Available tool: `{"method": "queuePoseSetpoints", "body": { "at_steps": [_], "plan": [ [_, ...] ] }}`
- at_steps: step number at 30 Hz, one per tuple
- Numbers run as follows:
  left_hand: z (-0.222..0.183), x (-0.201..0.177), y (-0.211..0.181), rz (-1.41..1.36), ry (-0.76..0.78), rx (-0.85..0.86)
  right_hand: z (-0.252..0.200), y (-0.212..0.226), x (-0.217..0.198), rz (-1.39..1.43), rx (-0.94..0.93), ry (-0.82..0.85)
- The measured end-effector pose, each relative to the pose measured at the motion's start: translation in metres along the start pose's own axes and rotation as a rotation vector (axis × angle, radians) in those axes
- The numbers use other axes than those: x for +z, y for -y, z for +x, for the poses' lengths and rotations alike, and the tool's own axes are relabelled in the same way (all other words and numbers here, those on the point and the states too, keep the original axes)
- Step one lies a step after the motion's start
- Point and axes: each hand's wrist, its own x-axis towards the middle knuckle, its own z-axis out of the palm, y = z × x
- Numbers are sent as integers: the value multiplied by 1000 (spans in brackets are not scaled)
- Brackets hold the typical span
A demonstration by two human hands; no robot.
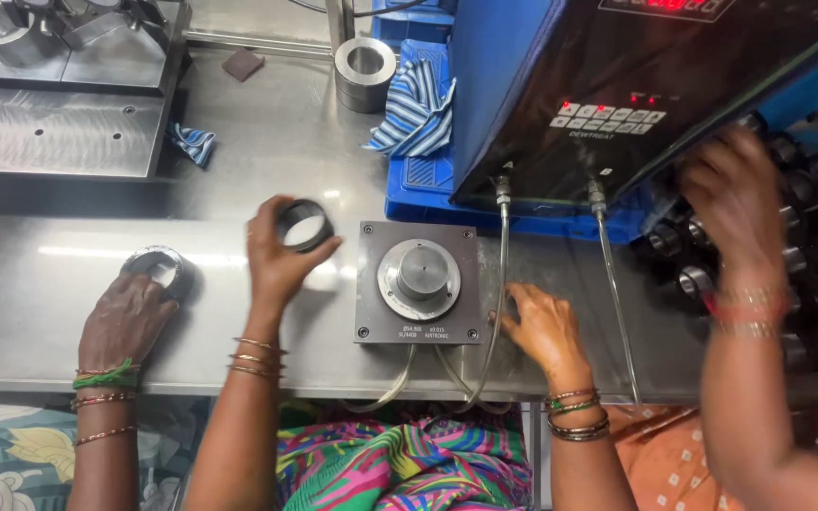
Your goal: Inspecting, measuring, and marking metal cylinders using a testing jig and digital gauge.
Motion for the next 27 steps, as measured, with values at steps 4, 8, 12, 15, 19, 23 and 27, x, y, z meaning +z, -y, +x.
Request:
{"method": "queuePoseSetpoints", "body": {
  "at_steps": [4,8,12,15,19,23,27],
  "plan": [
    [-10,-20,40,203,16,-100,-4,-3,1,29,-19,-76],
    [2,-3,39,473,-57,-54,-6,-9,2,27,10,-74],
    [63,60,-18,50,59,157,-7,-4,-3,64,44,-96],
    [122,98,-69,-2,262,424,-10,-5,-14,96,111,-52],
    [151,144,-54,377,442,452,-25,-36,-28,327,154,-39],
    [130,120,-95,-222,405,109,-31,-15,-71,1148,-46,-143],
    [41,59,-179,-417,492,537,-3,93,-134,2014,-544,191]
  ]
}}
